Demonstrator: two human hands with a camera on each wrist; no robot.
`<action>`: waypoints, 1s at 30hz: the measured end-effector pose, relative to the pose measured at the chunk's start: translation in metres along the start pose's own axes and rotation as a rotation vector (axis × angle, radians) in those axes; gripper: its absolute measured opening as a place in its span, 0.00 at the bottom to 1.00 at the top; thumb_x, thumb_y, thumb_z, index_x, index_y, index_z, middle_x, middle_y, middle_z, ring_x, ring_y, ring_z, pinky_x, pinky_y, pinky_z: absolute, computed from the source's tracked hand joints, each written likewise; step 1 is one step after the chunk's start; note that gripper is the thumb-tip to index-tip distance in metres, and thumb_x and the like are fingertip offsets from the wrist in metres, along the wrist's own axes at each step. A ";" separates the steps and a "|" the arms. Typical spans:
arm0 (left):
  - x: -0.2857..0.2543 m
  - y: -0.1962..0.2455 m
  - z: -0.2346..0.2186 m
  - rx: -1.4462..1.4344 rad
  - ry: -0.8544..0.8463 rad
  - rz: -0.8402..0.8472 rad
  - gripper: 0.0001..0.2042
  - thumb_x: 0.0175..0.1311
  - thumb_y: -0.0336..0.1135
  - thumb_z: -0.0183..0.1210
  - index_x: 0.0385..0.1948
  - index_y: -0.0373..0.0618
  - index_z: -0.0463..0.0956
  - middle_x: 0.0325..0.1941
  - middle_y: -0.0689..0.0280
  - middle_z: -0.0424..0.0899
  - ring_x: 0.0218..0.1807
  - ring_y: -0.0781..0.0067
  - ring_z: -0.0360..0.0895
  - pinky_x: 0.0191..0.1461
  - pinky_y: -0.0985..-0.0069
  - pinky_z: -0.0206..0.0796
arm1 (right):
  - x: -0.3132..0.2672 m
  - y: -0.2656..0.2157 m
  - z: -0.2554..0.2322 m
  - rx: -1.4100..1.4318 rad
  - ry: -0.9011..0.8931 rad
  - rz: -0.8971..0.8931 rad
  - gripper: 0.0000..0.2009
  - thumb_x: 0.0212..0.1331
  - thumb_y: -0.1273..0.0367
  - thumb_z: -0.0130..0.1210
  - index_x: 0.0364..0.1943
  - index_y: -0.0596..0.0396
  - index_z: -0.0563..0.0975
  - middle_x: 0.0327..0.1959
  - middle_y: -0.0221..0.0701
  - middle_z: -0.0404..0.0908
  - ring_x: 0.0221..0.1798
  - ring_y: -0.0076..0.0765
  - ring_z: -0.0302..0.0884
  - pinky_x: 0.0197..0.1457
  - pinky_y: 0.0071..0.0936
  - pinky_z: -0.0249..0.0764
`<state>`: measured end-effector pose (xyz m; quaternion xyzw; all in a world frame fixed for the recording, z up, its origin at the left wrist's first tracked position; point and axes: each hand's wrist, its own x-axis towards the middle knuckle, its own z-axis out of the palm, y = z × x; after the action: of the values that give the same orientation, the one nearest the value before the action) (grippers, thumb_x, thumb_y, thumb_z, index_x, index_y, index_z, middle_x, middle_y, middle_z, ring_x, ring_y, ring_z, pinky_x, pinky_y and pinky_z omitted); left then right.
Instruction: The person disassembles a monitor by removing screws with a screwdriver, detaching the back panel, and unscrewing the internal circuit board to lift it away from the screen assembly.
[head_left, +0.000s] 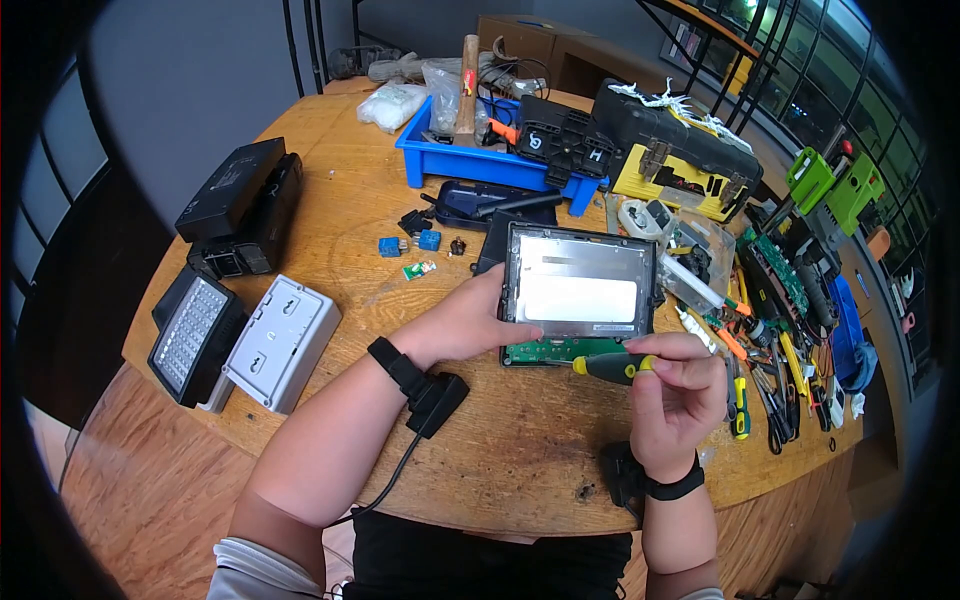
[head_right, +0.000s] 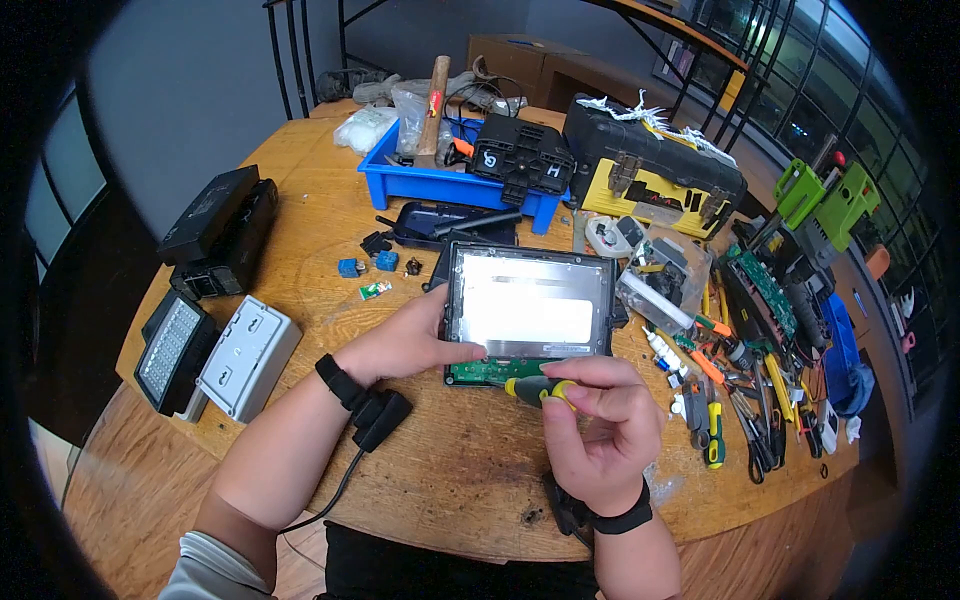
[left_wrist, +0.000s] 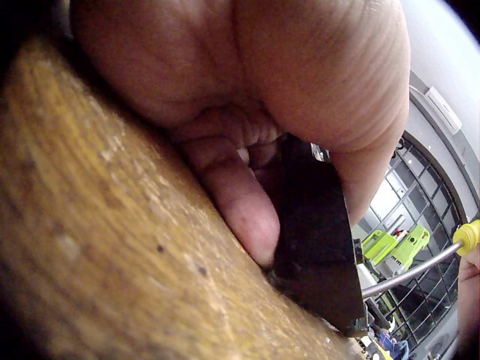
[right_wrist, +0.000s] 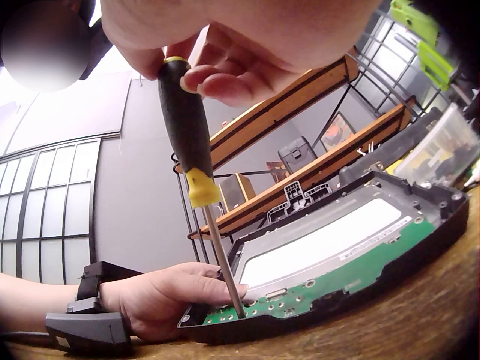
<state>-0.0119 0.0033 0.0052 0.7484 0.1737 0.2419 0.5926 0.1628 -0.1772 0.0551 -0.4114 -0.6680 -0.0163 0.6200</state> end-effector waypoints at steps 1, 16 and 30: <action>0.000 0.001 0.000 0.001 0.002 0.000 0.39 0.60 0.26 0.71 0.71 0.32 0.56 0.69 0.54 0.72 0.70 0.67 0.69 0.74 0.69 0.62 | 0.000 0.000 0.000 -0.007 -0.005 -0.006 0.12 0.58 0.81 0.64 0.36 0.58 0.70 0.42 0.49 0.85 0.43 0.40 0.85 0.45 0.30 0.81; 0.000 -0.003 -0.001 0.020 0.013 -0.023 0.39 0.59 0.26 0.71 0.70 0.33 0.57 0.68 0.54 0.73 0.70 0.67 0.69 0.74 0.69 0.61 | 0.000 -0.001 0.001 0.011 -0.001 0.010 0.12 0.58 0.81 0.64 0.37 0.58 0.69 0.42 0.49 0.84 0.44 0.40 0.85 0.45 0.30 0.81; -0.001 -0.005 0.000 0.058 0.062 -0.002 0.36 0.59 0.32 0.71 0.68 0.33 0.62 0.66 0.49 0.77 0.68 0.60 0.74 0.71 0.68 0.64 | -0.002 -0.001 0.002 0.020 0.004 0.032 0.12 0.59 0.81 0.63 0.37 0.57 0.69 0.43 0.49 0.84 0.44 0.40 0.85 0.50 0.33 0.80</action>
<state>-0.0125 0.0034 0.0004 0.7575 0.1995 0.2590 0.5651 0.1606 -0.1784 0.0533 -0.4159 -0.6601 -0.0008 0.6256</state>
